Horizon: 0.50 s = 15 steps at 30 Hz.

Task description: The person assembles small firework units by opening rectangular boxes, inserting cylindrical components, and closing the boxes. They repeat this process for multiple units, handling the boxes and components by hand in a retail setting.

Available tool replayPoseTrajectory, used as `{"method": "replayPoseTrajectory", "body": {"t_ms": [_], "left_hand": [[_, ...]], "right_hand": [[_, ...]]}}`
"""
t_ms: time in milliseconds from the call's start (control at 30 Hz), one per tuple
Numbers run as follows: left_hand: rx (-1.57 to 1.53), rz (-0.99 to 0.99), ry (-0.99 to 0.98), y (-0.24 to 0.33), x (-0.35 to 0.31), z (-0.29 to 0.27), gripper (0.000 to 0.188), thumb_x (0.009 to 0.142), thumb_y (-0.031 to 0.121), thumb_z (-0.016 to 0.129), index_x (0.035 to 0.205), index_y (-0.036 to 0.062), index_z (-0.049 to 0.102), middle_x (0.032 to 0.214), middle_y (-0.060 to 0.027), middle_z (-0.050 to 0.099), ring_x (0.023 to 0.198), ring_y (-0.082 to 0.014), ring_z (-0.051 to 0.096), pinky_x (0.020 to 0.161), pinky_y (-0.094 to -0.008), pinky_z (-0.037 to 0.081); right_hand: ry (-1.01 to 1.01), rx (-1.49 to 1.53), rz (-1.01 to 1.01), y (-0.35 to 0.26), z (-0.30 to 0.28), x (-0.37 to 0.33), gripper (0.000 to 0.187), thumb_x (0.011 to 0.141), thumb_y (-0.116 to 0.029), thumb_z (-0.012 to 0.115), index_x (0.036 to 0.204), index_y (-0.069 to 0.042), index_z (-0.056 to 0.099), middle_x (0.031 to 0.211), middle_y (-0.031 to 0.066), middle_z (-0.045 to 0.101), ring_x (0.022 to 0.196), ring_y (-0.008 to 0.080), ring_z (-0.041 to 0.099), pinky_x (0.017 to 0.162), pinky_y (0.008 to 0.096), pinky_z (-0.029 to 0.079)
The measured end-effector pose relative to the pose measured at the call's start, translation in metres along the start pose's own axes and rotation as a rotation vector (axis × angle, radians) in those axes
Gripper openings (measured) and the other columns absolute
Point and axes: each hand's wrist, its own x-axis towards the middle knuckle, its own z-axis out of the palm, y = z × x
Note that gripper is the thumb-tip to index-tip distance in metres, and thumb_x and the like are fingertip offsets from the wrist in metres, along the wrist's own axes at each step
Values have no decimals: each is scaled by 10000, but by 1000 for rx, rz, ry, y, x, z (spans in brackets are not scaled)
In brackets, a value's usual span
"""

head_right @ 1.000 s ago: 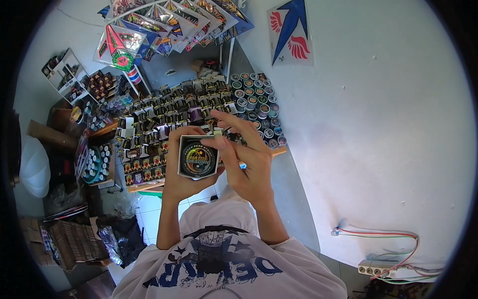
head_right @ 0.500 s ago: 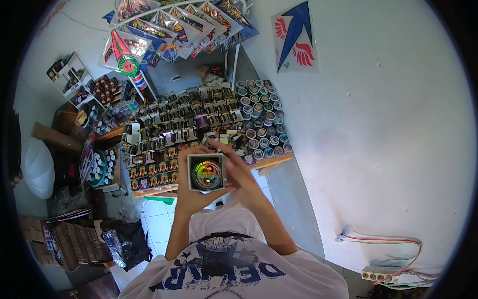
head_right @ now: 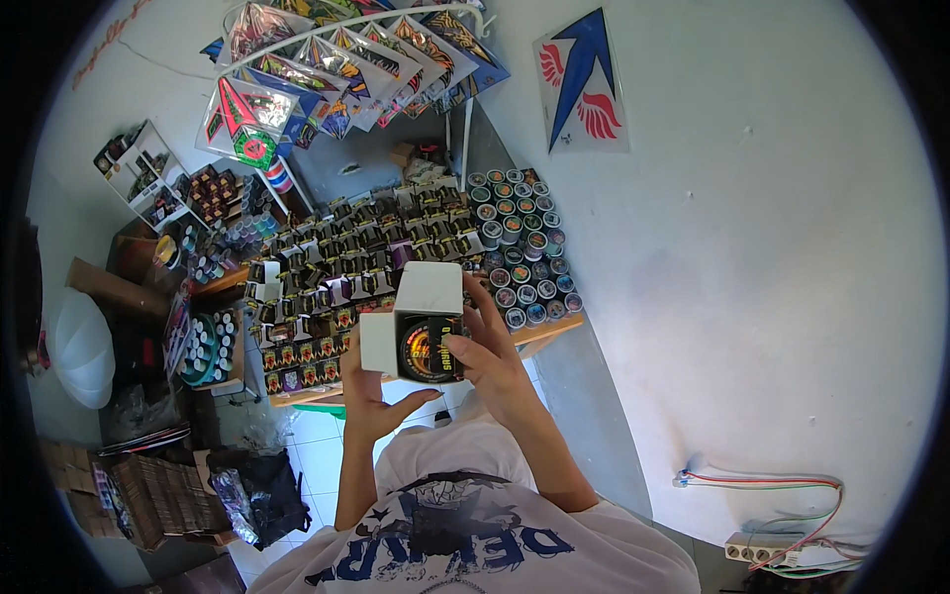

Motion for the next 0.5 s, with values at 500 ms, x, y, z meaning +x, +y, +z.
{"method": "replayPoseTrajectory", "body": {"t_ms": [500], "left_hand": [[53, 93, -171, 18, 17, -15, 568, 689, 32, 965, 1220, 147, 799, 1479, -219, 556, 1270, -393, 681, 1049, -512, 603]], "right_hand": [[-31, -43, 64, -11, 14, -14, 839, 1011, -223, 705, 1709, -76, 264, 1596, 128, 485, 1438, 216, 529, 1110, 375, 513]]}}
